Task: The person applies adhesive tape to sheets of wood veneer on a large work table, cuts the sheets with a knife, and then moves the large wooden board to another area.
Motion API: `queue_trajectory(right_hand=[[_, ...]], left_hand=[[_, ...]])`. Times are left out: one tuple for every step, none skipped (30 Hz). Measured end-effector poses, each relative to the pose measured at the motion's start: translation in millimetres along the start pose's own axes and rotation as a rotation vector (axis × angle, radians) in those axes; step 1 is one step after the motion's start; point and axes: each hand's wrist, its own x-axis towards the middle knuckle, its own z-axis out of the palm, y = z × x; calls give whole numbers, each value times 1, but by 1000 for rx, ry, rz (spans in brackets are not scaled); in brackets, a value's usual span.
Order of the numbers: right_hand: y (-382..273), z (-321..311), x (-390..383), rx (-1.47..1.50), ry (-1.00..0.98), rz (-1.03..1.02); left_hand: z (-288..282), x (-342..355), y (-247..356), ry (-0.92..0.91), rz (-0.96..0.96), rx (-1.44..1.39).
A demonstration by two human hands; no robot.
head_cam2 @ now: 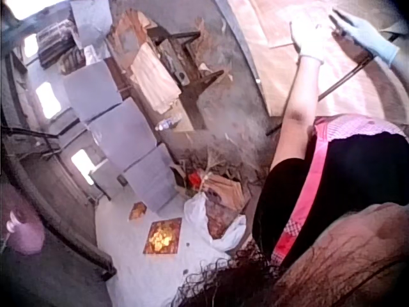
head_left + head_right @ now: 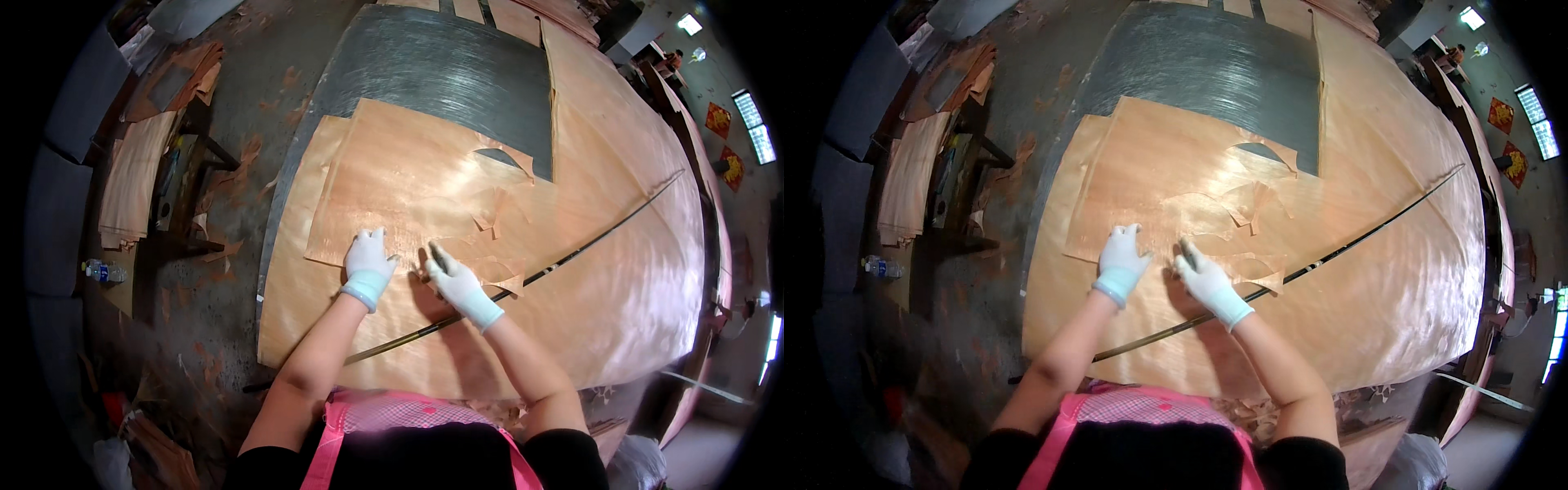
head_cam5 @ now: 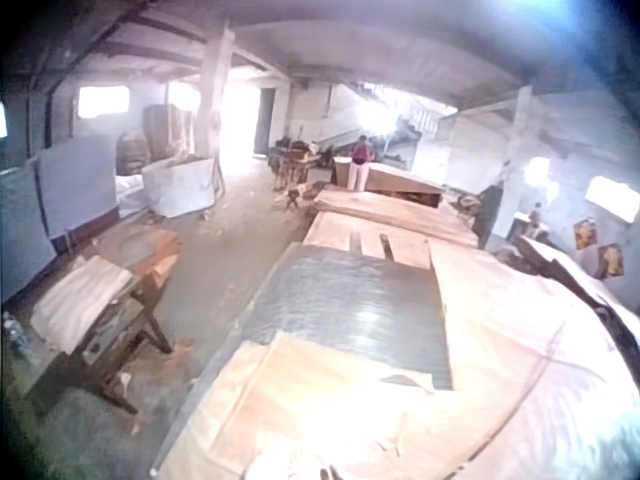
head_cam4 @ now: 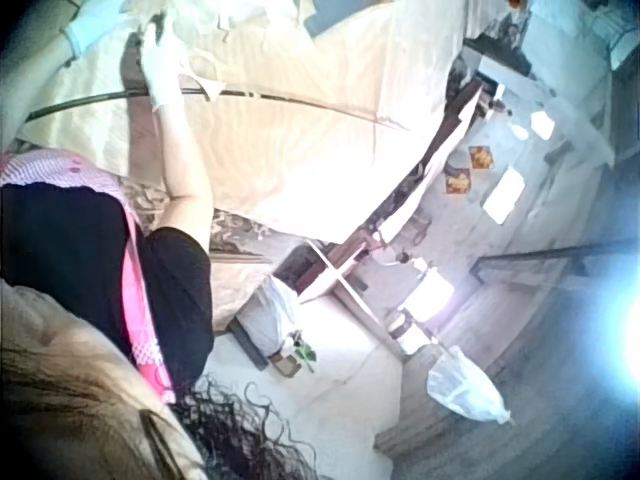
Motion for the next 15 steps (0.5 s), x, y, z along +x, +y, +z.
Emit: queue_trajectory(right_hand=[[10, 2, 7, -30, -77, 37], [17, 5, 14, -63, -158, 71], [22, 7, 17, -64, -162, 74], [28, 11, 20, 16, -181, -18], [29, 15, 22, 95, -205, -109], [28, 19, 25, 92, -212, -106], [28, 25, 29, -292, -136, -266], [25, 30, 32, -673, -50, -423], [19, 34, 34, -656, -85, -405], [17, 42, 41, -657, -86, -403], [18, 50, 50, -657, -66, -446], [21, 54, 55, -658, -44, -488], [26, 53, 56, -697, -37, -481], [30, 50, 51, -694, -47, -479], [31, 38, 40, -711, -113, -507]], left_hand=[[-3, 1, 0, -19, -32, -69], [-4, 1, 0, -37, -69, -138], [-2, 0, -1, -39, -74, -138], [2, 0, -2, 4, -101, -144], [2, 0, -2, 47, -134, -149], [3, 0, -2, 46, -143, -151], [3, 1, -3, 25, -156, -155], [3, 3, -2, 5, -164, -159], [5, 4, -2, 3, -166, -160], [6, 5, 0, 9, -169, -151], [9, 6, 0, 15, -172, -142], [13, 6, 0, 12, -171, -143], [18, 8, 1, 47, -154, -103], [22, 7, -3, 79, -148, -60], [23, 6, -5, 75, -156, -62]])
